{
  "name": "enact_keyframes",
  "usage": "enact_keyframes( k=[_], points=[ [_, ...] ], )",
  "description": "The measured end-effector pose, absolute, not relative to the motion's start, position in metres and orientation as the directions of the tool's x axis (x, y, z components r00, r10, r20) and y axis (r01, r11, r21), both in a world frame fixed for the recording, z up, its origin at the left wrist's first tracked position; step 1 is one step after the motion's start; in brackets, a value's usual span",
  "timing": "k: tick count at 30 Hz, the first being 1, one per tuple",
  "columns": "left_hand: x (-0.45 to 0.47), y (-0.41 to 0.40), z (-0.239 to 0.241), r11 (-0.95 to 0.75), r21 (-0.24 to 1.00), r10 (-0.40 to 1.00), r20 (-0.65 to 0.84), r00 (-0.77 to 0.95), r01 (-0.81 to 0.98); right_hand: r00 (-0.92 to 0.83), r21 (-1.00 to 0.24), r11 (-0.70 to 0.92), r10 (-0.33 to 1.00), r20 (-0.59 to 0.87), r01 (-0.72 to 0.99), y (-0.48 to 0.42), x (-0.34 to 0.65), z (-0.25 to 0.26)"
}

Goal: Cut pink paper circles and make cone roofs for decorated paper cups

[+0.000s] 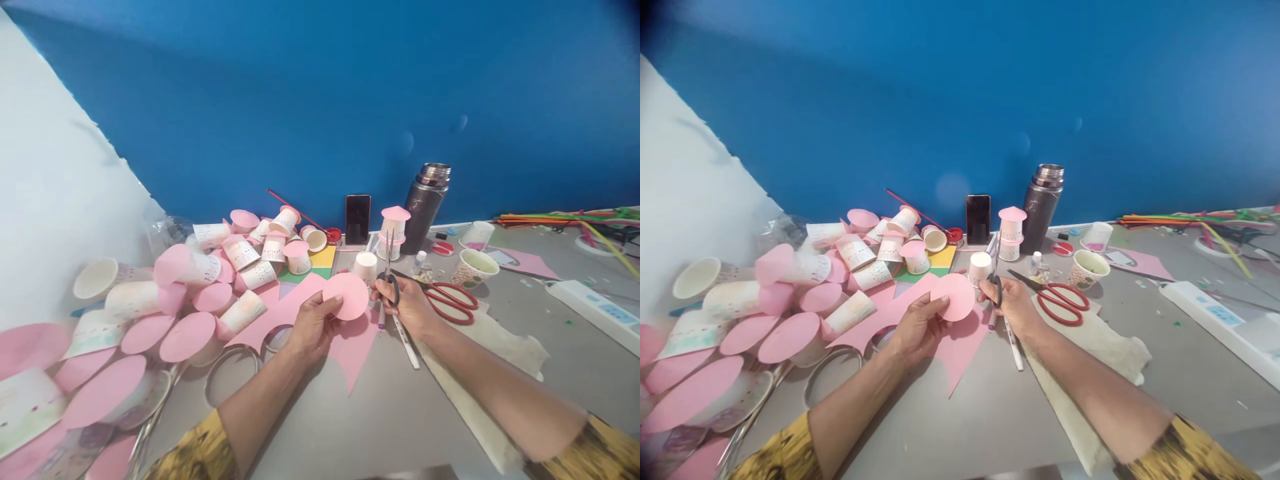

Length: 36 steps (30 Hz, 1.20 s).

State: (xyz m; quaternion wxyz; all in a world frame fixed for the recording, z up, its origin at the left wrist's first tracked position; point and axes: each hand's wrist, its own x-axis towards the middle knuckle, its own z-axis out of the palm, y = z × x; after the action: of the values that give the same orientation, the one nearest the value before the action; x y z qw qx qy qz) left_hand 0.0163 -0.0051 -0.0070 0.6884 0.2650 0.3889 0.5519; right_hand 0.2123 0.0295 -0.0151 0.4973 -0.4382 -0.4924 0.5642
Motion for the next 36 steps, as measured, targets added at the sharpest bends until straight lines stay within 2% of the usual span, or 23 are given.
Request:
enact_keyframes(
  k=[9, 14, 20, 24, 28, 31, 36],
  points=[
    [0.022, -0.01, -0.007, 0.281, 0.762, 0.96, -0.21, 0.187, -0.583, -0.105, -0.999, -0.012, 0.994, -0.007, -0.04, 0.019, 0.207, -0.008],
    [0.02, -0.015, -0.004, 0.328, 0.826, 0.938, -0.228, 0.26, -0.459, -0.009, -0.999, 0.043, 0.999, 0.043, -0.02, 0.023, 0.209, -0.006],
    [0.022, -0.017, -0.004, 0.3, 0.842, 0.946, -0.202, 0.254, -0.448, 0.015, -0.997, 0.07, 0.997, 0.07, 0.015, 0.02, 0.208, -0.003],
    [0.02, -0.01, -0.002, 0.212, 0.871, 0.977, -0.181, 0.113, -0.443, -0.068, -0.997, 0.049, 0.997, 0.045, 0.055, 0.016, 0.209, -0.003],
    [0.011, -0.004, 0.008, 0.087, 0.83, 0.991, -0.128, -0.036, -0.552, -0.16, -0.983, 0.05, 0.987, 0.022, 0.174, 0.017, 0.214, -0.007],
    [0.01, -0.007, 0.012, 0.101, 0.811, 0.995, -0.076, 0.067, -0.577, -0.298, -0.968, 0.009, 0.952, -0.069, 0.252, 0.014, 0.212, -0.009],
    [0.019, -0.022, 0.01, 0.28, 0.829, 0.928, -0.105, 0.358, -0.483, -0.524, -0.96, 0.029, 0.842, -0.127, 0.279, -0.001, 0.202, -0.007]
  ],
)
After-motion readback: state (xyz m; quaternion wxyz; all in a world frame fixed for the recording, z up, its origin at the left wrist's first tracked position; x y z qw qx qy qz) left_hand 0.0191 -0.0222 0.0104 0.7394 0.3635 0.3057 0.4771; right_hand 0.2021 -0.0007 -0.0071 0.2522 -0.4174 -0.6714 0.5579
